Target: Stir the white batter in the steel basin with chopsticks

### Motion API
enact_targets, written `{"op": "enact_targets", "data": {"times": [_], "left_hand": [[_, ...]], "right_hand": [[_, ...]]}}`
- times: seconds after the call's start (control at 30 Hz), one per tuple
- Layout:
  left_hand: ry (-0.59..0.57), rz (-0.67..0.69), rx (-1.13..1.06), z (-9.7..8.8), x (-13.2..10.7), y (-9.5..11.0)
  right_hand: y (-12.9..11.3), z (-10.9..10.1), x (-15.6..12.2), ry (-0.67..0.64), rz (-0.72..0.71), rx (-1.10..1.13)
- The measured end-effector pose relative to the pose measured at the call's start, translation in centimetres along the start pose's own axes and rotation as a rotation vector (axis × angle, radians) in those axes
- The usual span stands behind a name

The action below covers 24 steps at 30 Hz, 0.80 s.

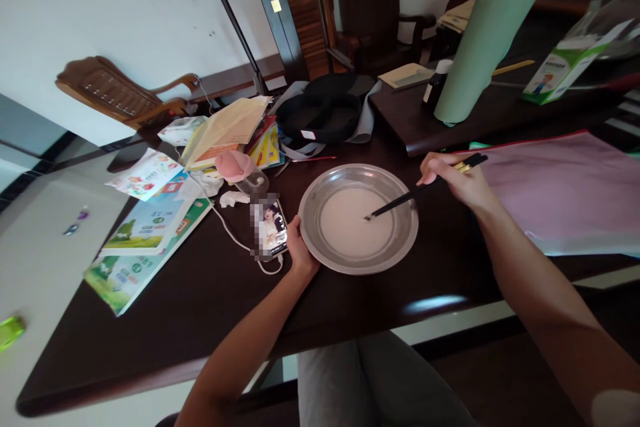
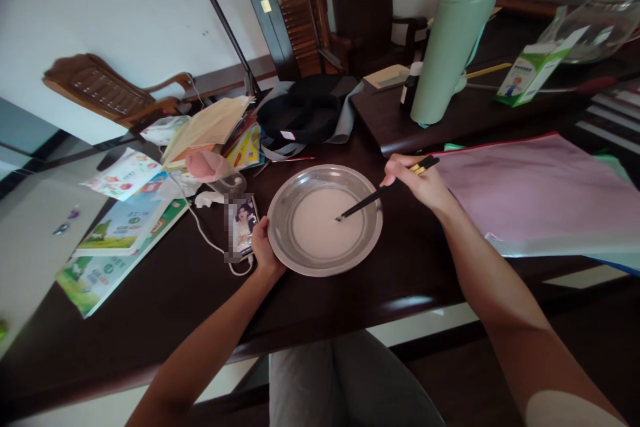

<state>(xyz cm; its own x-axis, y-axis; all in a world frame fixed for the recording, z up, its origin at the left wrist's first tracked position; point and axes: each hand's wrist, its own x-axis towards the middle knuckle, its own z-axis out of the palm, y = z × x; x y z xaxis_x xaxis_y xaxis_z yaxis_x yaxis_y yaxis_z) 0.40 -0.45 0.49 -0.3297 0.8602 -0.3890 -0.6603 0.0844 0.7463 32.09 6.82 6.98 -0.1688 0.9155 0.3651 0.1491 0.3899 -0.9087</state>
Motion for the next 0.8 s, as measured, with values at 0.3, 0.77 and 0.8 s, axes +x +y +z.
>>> {"op": "enact_targets", "data": {"times": [0.3, 0.77, 0.8], "left_hand": [[0.036, 0.042, 0.002, 0.3, -0.3, -0.1], [-0.004, 0.027, 0.014, -0.2, 0.2, 0.0], [0.008, 0.014, 0.010, -0.2, 0.2, 0.0]], "right_hand": [[0.0, 0.5, 0.1, -0.037, -0.044, -0.029], [-0.2, 0.1, 0.0, 0.007, -0.032, 0.023], [-0.2, 0.0, 0.0, -0.006, -0.030, 0.043]]}}
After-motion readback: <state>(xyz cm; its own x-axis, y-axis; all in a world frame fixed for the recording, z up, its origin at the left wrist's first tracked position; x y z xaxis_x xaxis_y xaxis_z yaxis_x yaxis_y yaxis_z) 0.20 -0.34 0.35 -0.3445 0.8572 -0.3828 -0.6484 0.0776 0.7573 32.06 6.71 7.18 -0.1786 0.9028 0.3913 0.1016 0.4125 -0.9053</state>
